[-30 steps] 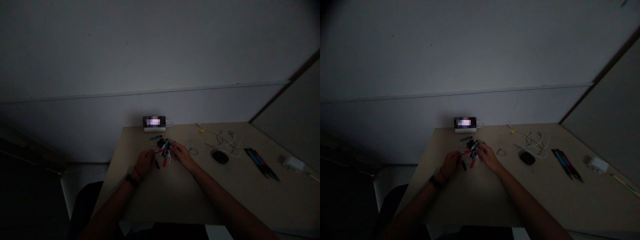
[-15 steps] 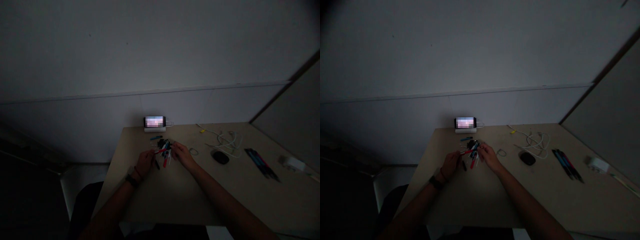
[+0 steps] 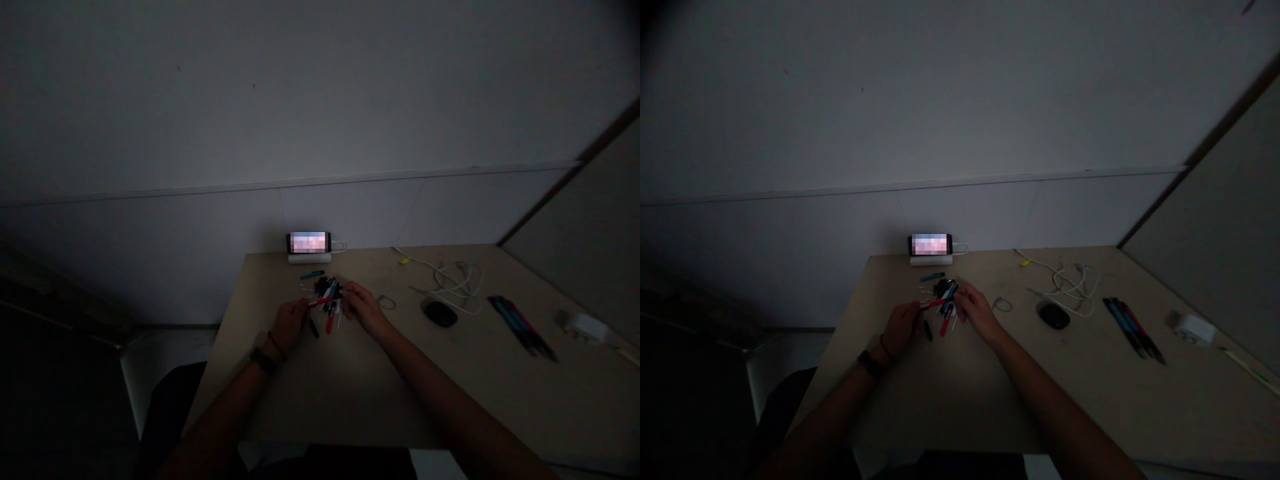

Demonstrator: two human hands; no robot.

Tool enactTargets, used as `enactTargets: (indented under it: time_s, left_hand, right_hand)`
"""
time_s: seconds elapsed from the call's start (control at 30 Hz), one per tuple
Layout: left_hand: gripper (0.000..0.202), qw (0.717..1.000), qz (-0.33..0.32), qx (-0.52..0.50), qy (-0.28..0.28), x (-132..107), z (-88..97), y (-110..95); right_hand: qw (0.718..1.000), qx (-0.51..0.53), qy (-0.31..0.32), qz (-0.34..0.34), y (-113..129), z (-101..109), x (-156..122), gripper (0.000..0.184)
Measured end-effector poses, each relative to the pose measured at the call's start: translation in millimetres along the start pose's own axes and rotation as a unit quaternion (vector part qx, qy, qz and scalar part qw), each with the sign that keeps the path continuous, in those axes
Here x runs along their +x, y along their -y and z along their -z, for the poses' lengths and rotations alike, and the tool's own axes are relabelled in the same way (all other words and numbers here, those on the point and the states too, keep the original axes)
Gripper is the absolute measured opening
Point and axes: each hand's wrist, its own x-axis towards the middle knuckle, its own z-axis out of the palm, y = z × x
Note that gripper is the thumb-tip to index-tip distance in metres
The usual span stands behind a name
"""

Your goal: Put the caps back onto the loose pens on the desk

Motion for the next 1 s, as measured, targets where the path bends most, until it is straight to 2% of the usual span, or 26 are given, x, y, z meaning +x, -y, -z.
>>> enactTargets:
  time_s: [0.2,0.3,0.4,0.6,0.7,0.87,1.0]
  left_hand:
    - [0.070,1.000,0.013,-0.006,-0.001,2.1,-0.1,2.1]
    - [0.069,1.000,0.012,-0.003,0.002,2.5,0.1,3.0]
    - [0.069,1.000,0.019,-0.006,0.003,2.0,-0.1,1.7]
    - [0.069,1.000,0.017,-0.008,0.008,1.7,-0.4,-0.6]
    - [0.070,1.000,0.016,-0.004,0.011,2.6,-0.5,1.2]
    - [0.069,1.000,0.016,0.001,-0.002,2.3,-0.6,2.4]
    - [0.069,1.000,0.010,0.005,0.004,0.9,0.1,-2.0]
  right_hand:
    - [0.998,-0.069,-0.012,0.001,-2.5,2.3,0.5,0.060]
    - [1.000,-0.019,-0.016,0.005,-3.9,2.2,1.5,0.050]
    - [1.000,0.020,-0.018,0.004,-5.2,1.4,1.7,0.048]
    - [0.996,-0.085,-0.020,0.025,-3.5,4.4,0.5,0.065]
    - [0.996,-0.070,-0.042,0.033,-2.2,5.2,0.8,0.054]
    - [0.998,0.042,-0.034,0.015,-2.6,2.5,2.0,0.023]
    - [0.997,0.072,-0.016,0.013,-1.3,0.3,0.9,0.024]
